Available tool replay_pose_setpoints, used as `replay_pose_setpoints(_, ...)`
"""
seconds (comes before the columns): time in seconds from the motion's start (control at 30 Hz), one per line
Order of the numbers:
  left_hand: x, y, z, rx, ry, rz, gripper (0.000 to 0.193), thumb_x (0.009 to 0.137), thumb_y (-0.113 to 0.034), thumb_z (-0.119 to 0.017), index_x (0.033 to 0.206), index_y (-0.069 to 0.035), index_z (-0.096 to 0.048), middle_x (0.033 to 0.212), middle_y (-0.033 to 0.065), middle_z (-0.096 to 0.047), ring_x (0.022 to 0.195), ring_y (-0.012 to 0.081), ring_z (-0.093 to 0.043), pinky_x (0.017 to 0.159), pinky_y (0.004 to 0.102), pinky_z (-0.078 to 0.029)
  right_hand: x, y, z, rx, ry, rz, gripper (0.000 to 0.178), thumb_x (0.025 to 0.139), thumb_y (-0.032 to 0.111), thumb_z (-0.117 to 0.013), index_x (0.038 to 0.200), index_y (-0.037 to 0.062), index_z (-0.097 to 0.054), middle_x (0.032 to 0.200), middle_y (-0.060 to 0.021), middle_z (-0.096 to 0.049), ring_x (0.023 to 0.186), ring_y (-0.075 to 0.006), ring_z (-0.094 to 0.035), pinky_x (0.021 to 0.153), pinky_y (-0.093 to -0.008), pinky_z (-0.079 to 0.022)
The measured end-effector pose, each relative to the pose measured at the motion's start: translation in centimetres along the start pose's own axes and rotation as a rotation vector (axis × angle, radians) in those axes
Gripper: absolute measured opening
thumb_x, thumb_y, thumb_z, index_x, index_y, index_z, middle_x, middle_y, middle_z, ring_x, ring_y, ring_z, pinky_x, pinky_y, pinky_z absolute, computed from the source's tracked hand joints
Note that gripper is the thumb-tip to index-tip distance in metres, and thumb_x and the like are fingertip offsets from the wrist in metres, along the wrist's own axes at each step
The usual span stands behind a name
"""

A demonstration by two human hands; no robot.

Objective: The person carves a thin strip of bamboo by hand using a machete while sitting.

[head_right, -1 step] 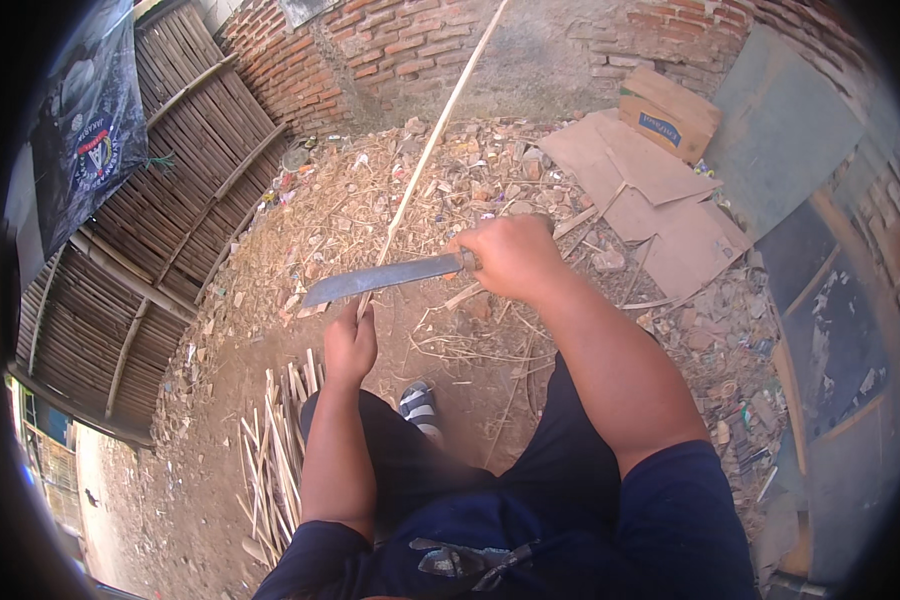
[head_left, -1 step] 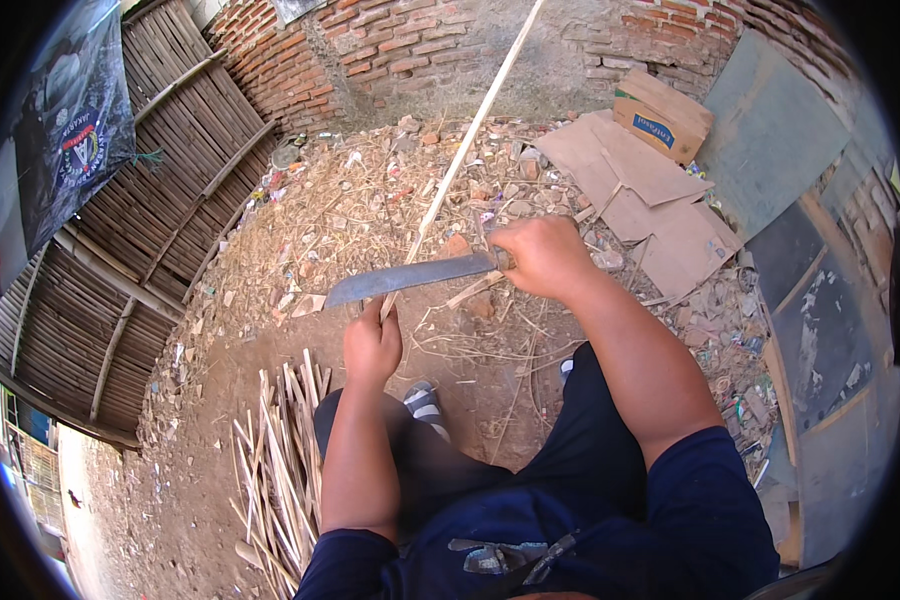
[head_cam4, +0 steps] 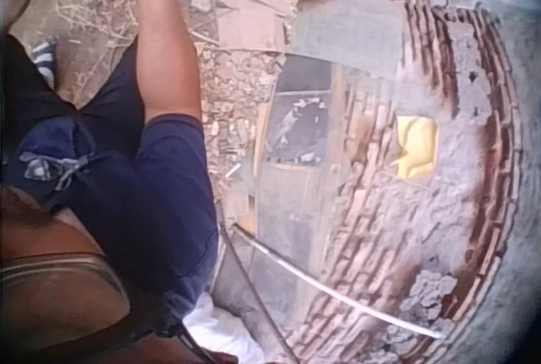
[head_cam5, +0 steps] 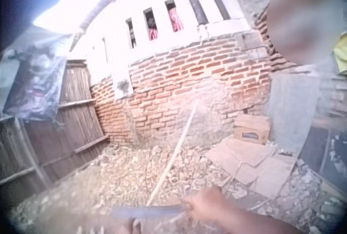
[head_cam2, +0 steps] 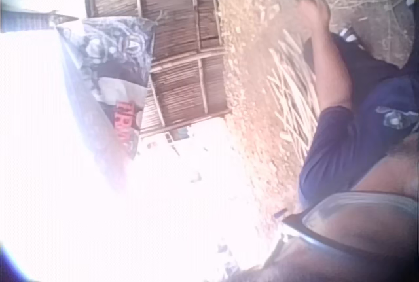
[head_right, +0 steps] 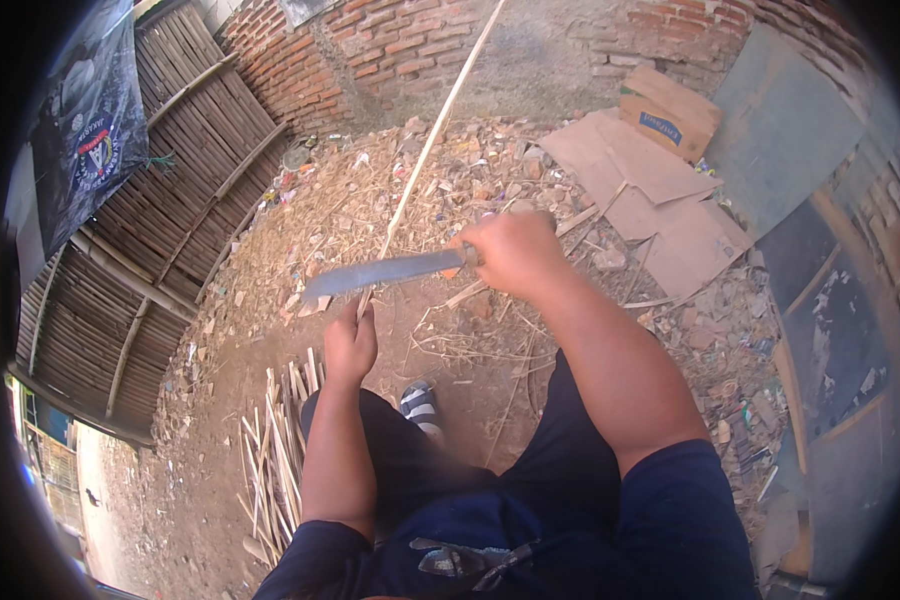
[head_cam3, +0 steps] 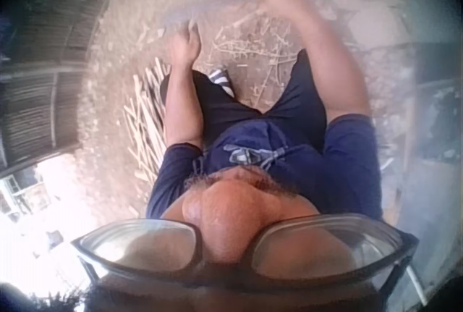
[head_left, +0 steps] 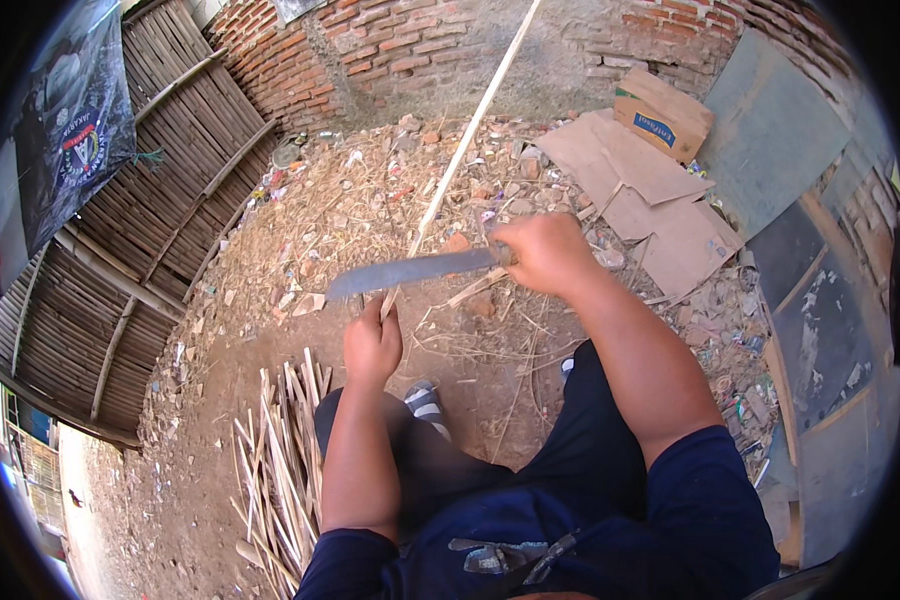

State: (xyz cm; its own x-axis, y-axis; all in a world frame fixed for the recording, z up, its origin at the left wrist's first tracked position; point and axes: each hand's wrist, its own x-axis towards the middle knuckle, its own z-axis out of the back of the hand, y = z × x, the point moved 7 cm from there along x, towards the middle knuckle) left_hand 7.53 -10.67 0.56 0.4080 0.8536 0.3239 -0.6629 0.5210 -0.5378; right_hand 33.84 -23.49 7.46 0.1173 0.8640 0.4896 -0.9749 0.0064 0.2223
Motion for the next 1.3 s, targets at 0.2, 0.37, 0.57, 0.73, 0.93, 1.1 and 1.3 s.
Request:
replay_pose_setpoints(0.2,-0.3,-0.1,0.2,0.003,-0.01,-0.034,0.034,0.099,-0.025,-0.059,0.125,-0.005,-0.07,0.09,0.0302,-0.071,0.089,0.0501,-0.07,0.078,0.0548,-0.054,0.0,-5.5,2.5,0.051,-0.162,-0.317,0.026,0.087,0.034,-0.08,0.106,0.0175,-0.077,0.089,-0.0096,-0.075,0.09,-0.0304,-0.074,0.075,-0.0459,-0.058)
replay_pose_setpoints(0.37,-0.3,-0.9,0.0,0.003,0.022,-0.029,0.034,0.099,-0.025,-0.059,0.125,-0.005,-0.07,0.096,0.0311,-0.072,0.093,0.0498,-0.07,0.082,0.0541,-0.055,-0.3,-5.5,2.8,0.09,-0.142,-0.291,0.027,0.087,0.033,-0.08,0.109,0.0178,-0.077,0.09,-0.0099,-0.075,0.09,-0.0324,-0.074,0.075,-0.0452,-0.058)
replay_pose_setpoints(0.57,-0.1,-0.5,0.0,-0.001,-0.012,-0.009,0.036,0.099,-0.026,-0.06,0.126,-0.005,-0.07,0.094,0.031,-0.072,0.093,0.05,-0.07,0.082,0.0532,-0.055,-0.1,0.4,0.0,0.006,0.026,0.051,0.023,0.076,0.019,-0.079,0.098,0.0135,-0.074,0.092,-0.0105,-0.074,0.088,-0.0343,-0.073,0.075,-0.046,-0.057)
replay_pose_setpoints(0.73,-0.2,-0.1,0.7,-0.004,0.021,0.031,0.035,0.099,-0.027,-0.061,0.124,-0.005,-0.071,0.093,0.0309,-0.071,0.092,0.0499,-0.07,0.081,0.0536,-0.055,0.5,-1.5,0.6,0.104,-0.065,-0.094,0.027,0.081,0.023,-0.078,0.107,0.0162,-0.077,0.091,-0.0101,-0.074,0.085,-0.0332,-0.073,0.073,-0.046,-0.057)
replay_pose_setpoints(0.93,-0.2,-0.4,0.6,0.013,-0.019,-0.024,0.034,0.099,-0.027,-0.06,0.124,-0.006,-0.071,0.092,0.03,-0.072,0.091,0.0497,-0.07,0.081,0.0548,-0.055,-0.5,-7.4,3.0,0.148,-0.23,-0.501,0.037,0.088,0.038,-0.081,0.11,0.0089,-0.075,0.097,-0.0155,-0.075,0.089,-0.0366,-0.072,0.078,-0.0475,-0.057)
replay_pose_setpoints(1.1,-0.2,-0.7,0.0,0.005,-0.021,-0.042,0.035,0.099,-0.027,-0.059,0.124,-0.006,-0.071,0.094,0.0303,-0.072,0.092,0.0497,-0.07,0.081,0.0552,-0.055,-0.7,-4.3,1.7,0.092,-0.137,-0.217,0.026,0.085,0.027,-0.08,0.109,0.0169,-0.077,0.092,-0.0096,-0.074,0.085,-0.0344,-0.073,0.074,-0.0471,-0.057)
replay_pose_setpoints(1.3,-0.3,-0.6,0.1,-0.018,-0.017,-0.022,0.034,0.099,-0.027,-0.059,0.124,-0.006,-0.071,0.094,0.0301,-0.072,0.092,0.0486,-0.07,0.081,0.0545,-0.054,-0.3,0.7,-0.1,0.037,-0.031,0.032,0.029,0.072,0.014,-0.077,0.101,0.0153,-0.074,0.089,-0.0073,-0.073,0.084,-0.0313,-0.072,0.073,-0.0473,-0.057)
